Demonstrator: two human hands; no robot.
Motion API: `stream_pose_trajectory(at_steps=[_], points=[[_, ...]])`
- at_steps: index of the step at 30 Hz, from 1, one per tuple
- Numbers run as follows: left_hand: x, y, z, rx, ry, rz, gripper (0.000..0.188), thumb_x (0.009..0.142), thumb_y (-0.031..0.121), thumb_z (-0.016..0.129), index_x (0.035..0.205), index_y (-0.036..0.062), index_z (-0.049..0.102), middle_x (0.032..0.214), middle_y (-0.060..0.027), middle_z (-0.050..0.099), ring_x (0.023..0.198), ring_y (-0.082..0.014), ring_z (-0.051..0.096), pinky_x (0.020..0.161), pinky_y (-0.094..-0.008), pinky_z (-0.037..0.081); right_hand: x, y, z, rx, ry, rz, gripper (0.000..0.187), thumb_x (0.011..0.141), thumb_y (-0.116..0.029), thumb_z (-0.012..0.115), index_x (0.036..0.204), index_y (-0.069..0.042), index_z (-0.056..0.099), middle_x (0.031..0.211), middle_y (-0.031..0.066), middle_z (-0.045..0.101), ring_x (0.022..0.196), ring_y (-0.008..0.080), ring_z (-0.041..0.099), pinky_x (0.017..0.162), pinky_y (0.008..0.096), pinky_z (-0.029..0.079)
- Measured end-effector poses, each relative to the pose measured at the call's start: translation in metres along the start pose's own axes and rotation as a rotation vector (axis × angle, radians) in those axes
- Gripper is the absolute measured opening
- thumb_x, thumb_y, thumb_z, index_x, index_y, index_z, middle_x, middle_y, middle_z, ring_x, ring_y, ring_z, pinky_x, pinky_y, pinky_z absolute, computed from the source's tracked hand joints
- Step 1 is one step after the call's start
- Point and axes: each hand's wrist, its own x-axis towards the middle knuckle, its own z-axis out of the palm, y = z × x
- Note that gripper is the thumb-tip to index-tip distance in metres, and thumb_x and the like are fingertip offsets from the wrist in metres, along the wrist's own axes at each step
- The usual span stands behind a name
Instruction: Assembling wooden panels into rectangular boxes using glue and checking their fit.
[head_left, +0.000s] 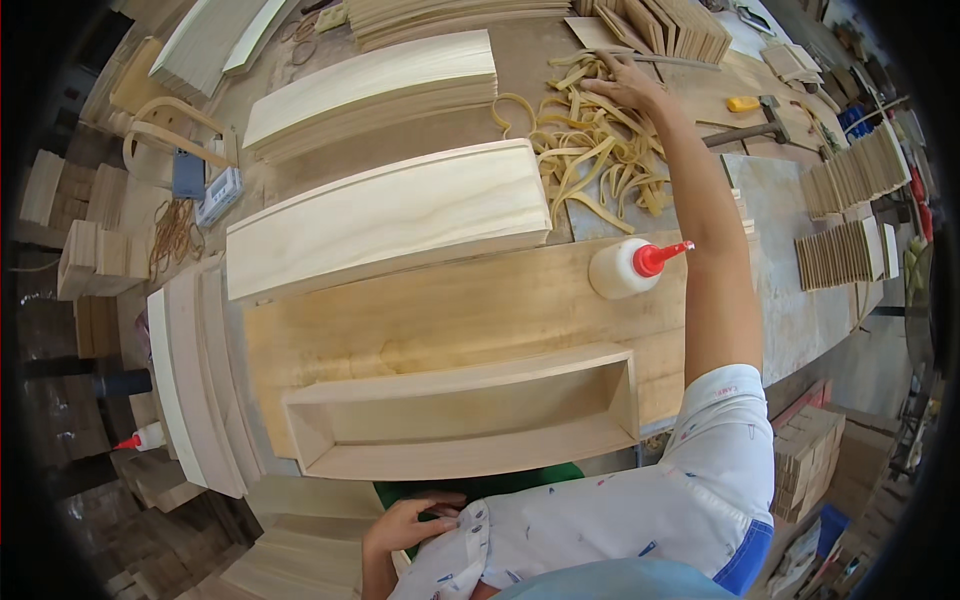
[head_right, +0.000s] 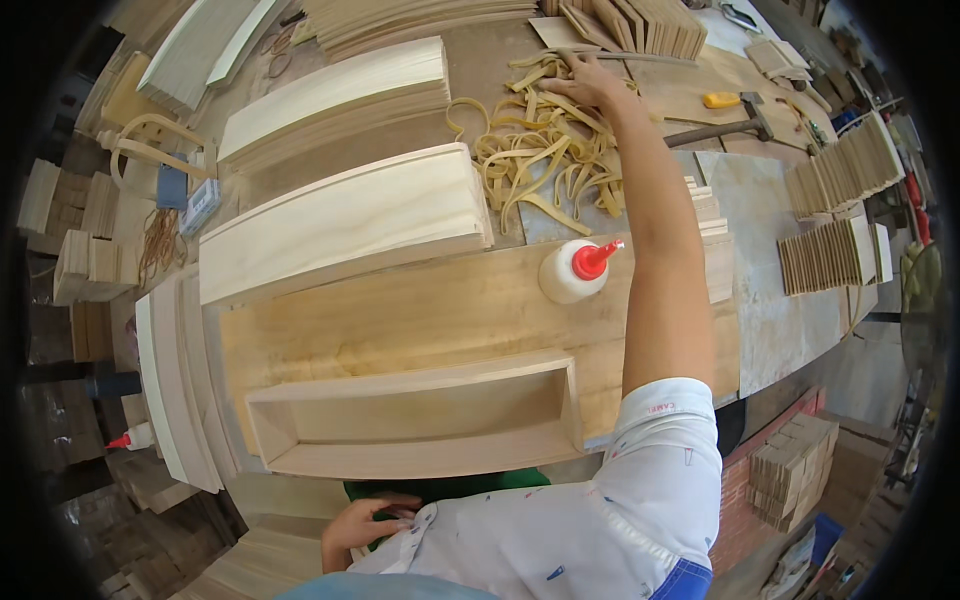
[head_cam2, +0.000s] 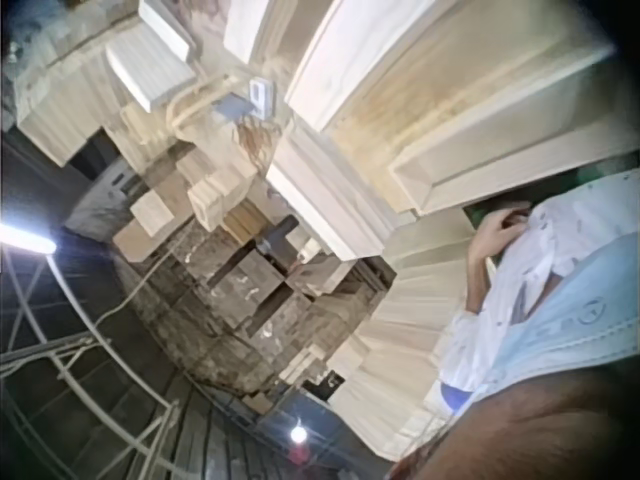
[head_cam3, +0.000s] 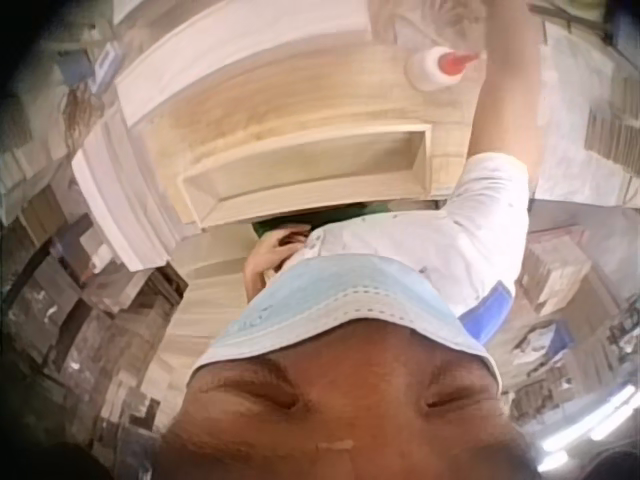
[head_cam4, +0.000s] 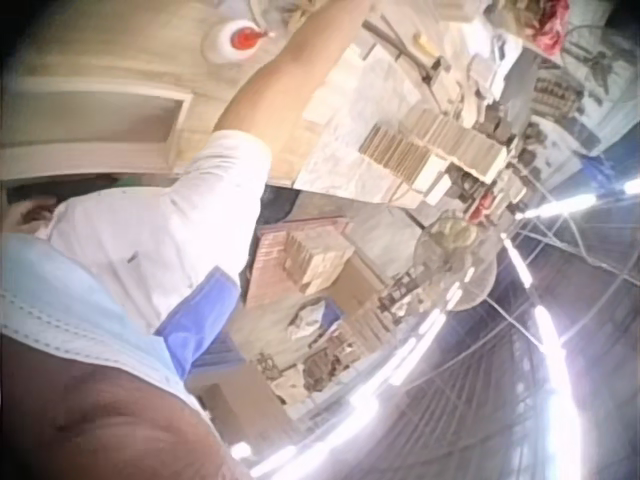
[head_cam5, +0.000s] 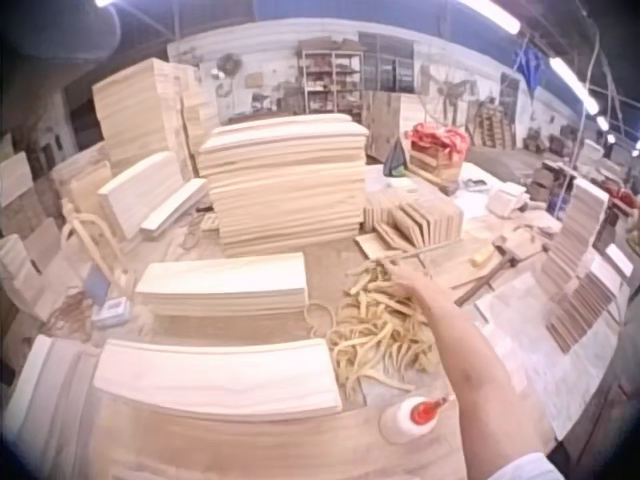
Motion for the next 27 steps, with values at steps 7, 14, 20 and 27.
stream_pose_trajectory(at_steps=[7,14,20,27], points=[[0.015,-0.001,0.001,-0.046,-0.010,-0.030,0.050,0.085,0.016,0.067,0.130,0.0013,0.050,0.122,-0.0129,0.059,0.107,-0.0206,0.058,0.094,-0.0328,0.045,-0.067,-0.041,-0.036,0.049,0.081,-0.151,0.031,0.082,-0.022,0.060,0.106,-0.003,0.063,0.100,0.0215,0.064,0.095,0.0369,0.060,0.082,0.0423,0.047],[0.020,0.005,0.015,-0.007,-0.028,0.016,0.052,0.081,0.005,0.065,0.131,0.0012,0.050,0.116,-0.0128,0.062,0.107,-0.0194,0.057,0.095,-0.0333,0.044,-0.153,-0.086,-0.038,0.072,0.051,-0.213,0.039,0.081,-0.028,0.064,0.114,-0.007,0.059,0.113,0.0184,0.057,0.101,0.0354,0.057,0.086,0.0401,0.046],[0.021,-0.007,0.028,-0.017,-0.051,0.119,0.053,0.083,0.010,0.066,0.132,0.0013,0.048,0.125,-0.0134,0.057,0.111,-0.0206,0.057,0.096,-0.0329,0.044,-0.166,-0.087,-0.058,0.227,-0.175,-0.289,0.067,0.079,-0.043,0.069,0.133,-0.010,0.047,0.122,0.0225,0.053,0.108,0.0359,0.055,0.090,0.0396,0.046],[0.021,0.000,0.033,0.093,-0.070,0.175,0.054,0.081,0.007,0.066,0.132,0.0060,0.049,0.124,-0.0124,0.057,0.111,-0.0216,0.057,0.095,-0.0329,0.045,-0.177,-0.073,-0.073,0.149,-0.083,-0.207,0.038,0.084,-0.013,0.057,0.121,-0.007,0.055,0.109,0.0171,0.062,0.091,0.0310,0.062,0.078,0.0390,0.050]])
